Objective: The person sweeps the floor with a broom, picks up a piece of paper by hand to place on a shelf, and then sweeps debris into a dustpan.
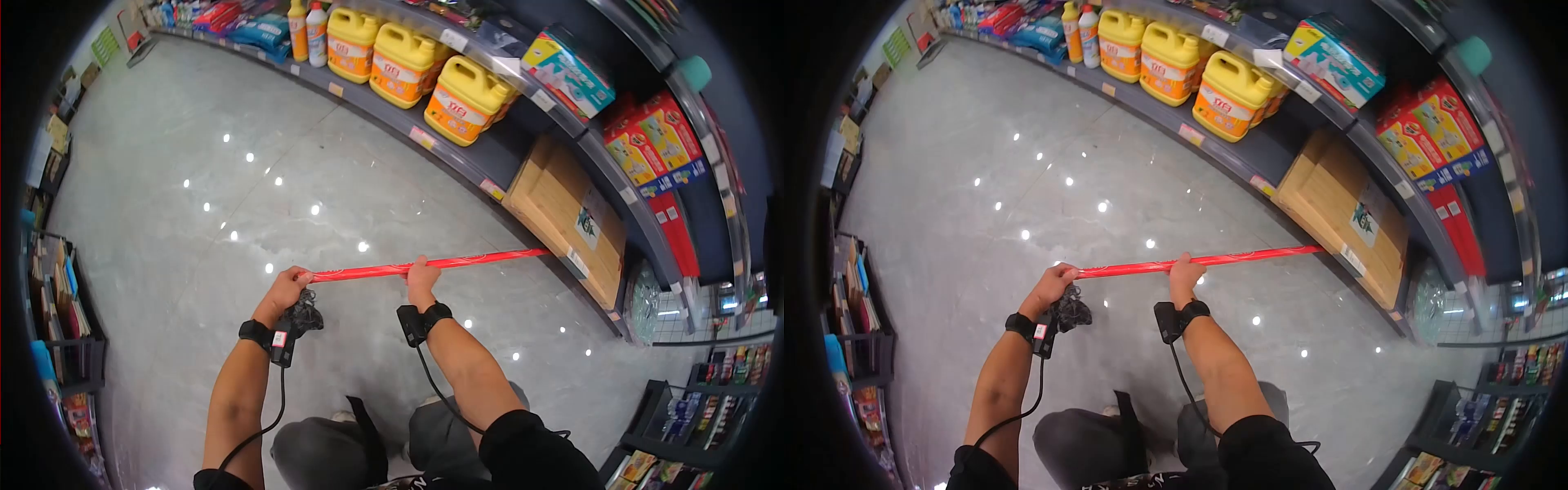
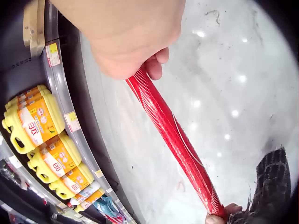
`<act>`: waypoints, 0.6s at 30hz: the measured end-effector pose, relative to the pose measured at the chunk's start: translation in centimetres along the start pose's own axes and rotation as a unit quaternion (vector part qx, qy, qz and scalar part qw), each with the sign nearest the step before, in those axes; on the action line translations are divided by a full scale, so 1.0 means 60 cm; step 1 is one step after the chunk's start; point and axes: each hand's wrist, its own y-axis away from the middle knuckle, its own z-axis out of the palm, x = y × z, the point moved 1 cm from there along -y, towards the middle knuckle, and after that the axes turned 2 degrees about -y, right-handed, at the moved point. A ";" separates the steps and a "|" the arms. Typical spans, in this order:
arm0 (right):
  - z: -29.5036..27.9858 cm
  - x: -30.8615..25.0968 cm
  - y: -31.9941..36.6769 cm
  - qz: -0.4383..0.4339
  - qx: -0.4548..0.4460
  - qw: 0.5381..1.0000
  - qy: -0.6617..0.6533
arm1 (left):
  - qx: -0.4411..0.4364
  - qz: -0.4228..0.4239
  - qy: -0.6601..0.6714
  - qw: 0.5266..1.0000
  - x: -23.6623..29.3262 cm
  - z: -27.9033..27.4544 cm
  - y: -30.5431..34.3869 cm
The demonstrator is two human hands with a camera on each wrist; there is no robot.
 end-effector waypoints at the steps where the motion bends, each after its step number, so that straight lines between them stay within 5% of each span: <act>1: -0.002 -0.024 0.026 0.027 -0.019 0.999 -0.012 | -0.001 0.004 -0.018 1.000 -0.001 -0.002 -0.003; 2: 0.015 0.003 0.002 -0.023 -0.008 0.999 0.032 | -0.001 0.010 -0.029 1.000 -0.008 -0.008 -0.006; 8: 0.036 0.032 0.127 0.088 -0.098 0.990 0.059 | 0.034 -0.022 -0.011 0.999 -0.090 -0.073 0.091; 15: 0.058 0.039 0.127 0.090 -0.027 0.984 -0.150 | 0.091 -0.132 0.019 0.987 -0.222 -0.230 0.249; 18: 0.069 0.077 0.178 0.125 -0.053 0.988 -0.073 | 0.101 -0.161 0.034 0.981 -0.204 -0.260 0.322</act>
